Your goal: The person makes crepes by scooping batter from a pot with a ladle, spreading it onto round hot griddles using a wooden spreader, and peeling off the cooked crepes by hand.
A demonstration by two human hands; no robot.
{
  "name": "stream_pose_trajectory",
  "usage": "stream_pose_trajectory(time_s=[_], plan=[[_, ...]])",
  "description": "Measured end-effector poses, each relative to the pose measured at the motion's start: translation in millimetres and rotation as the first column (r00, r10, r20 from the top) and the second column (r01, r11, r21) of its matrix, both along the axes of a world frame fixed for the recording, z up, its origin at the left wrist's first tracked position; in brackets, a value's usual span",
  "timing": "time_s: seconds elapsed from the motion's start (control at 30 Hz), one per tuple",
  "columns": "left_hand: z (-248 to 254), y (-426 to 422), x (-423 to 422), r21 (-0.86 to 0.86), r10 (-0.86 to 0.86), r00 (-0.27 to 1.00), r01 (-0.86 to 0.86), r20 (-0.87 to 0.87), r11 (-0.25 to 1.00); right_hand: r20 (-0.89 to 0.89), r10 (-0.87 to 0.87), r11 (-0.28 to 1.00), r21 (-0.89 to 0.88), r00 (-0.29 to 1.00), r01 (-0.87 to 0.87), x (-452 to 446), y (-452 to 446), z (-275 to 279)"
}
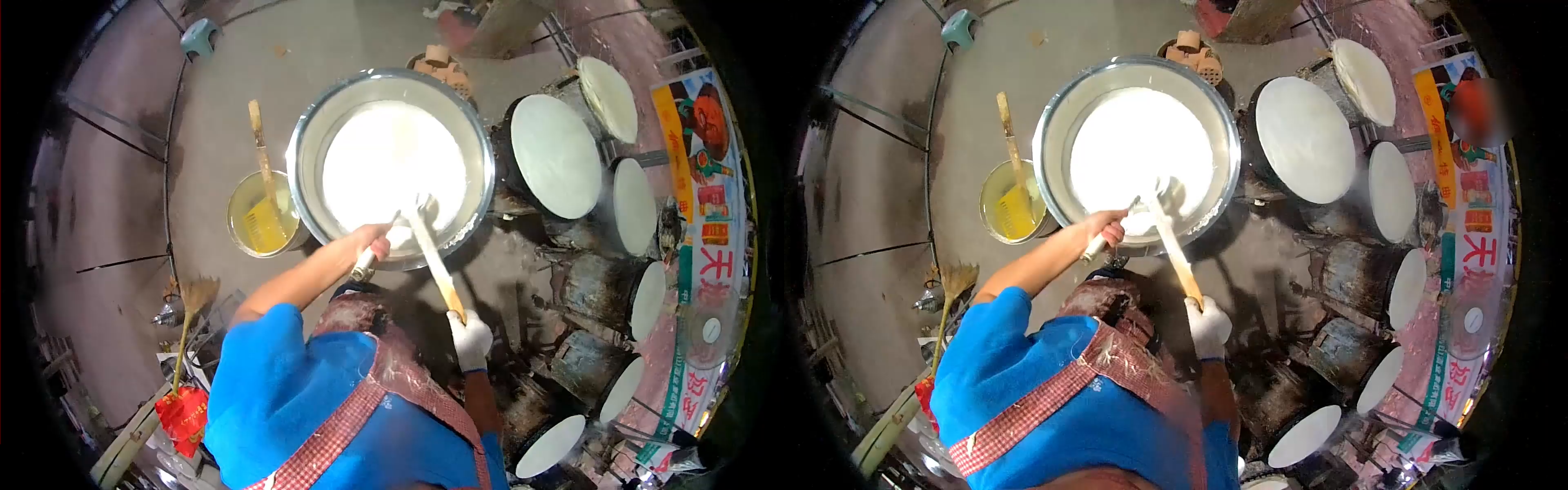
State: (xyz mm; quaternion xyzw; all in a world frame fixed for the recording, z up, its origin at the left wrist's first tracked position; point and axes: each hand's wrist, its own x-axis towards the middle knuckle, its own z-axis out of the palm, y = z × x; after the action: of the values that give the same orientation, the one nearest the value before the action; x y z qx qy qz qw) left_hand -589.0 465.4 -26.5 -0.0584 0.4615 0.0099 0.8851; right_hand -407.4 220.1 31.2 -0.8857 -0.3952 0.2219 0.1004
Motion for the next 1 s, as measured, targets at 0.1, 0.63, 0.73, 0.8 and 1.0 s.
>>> stream_pose_trajectory(time_s=[0.1, 0.63, 0.73, 0.8, 1.0], plan=[[124.9, 3.7, -4.0, 0.157, -0.002, 0.998, -0.008, 0.059, 0.988, 0.057, -0.063, 0.996, 0.069, 0.996, 0.059, -6.1, -4.7, 46.9], [332.2, 53.9, -25.6, 0.968, -0.229, 0.968, 0.154, -0.107, 0.200, -0.721, 0.210, 0.554, 0.644, 0.660, 0.528, 43.7, 89.1, 97.3], [263.2, 65.8, -4.6, 0.633, -0.341, 0.940, 0.264, 0.000, 0.728, -0.829, -0.111, 0.706, 0.322, 0.548, 0.631, 18.6, 42.4, 52.9], [249.6, 58.8, 21.8, 0.187, -0.256, 0.967, 0.253, -0.013, 0.949, -0.730, -0.244, 0.694, 0.329, 0.639, 0.641, 8.5, -7.7, 37.5], [280.9, -54.5, 98.4, 0.849, -0.766, 0.639, 0.361, 0.077, 0.387, -0.839, -0.261, 0.283, 0.406, 0.478, 0.869, -21.1, -131.8, 101.4]])
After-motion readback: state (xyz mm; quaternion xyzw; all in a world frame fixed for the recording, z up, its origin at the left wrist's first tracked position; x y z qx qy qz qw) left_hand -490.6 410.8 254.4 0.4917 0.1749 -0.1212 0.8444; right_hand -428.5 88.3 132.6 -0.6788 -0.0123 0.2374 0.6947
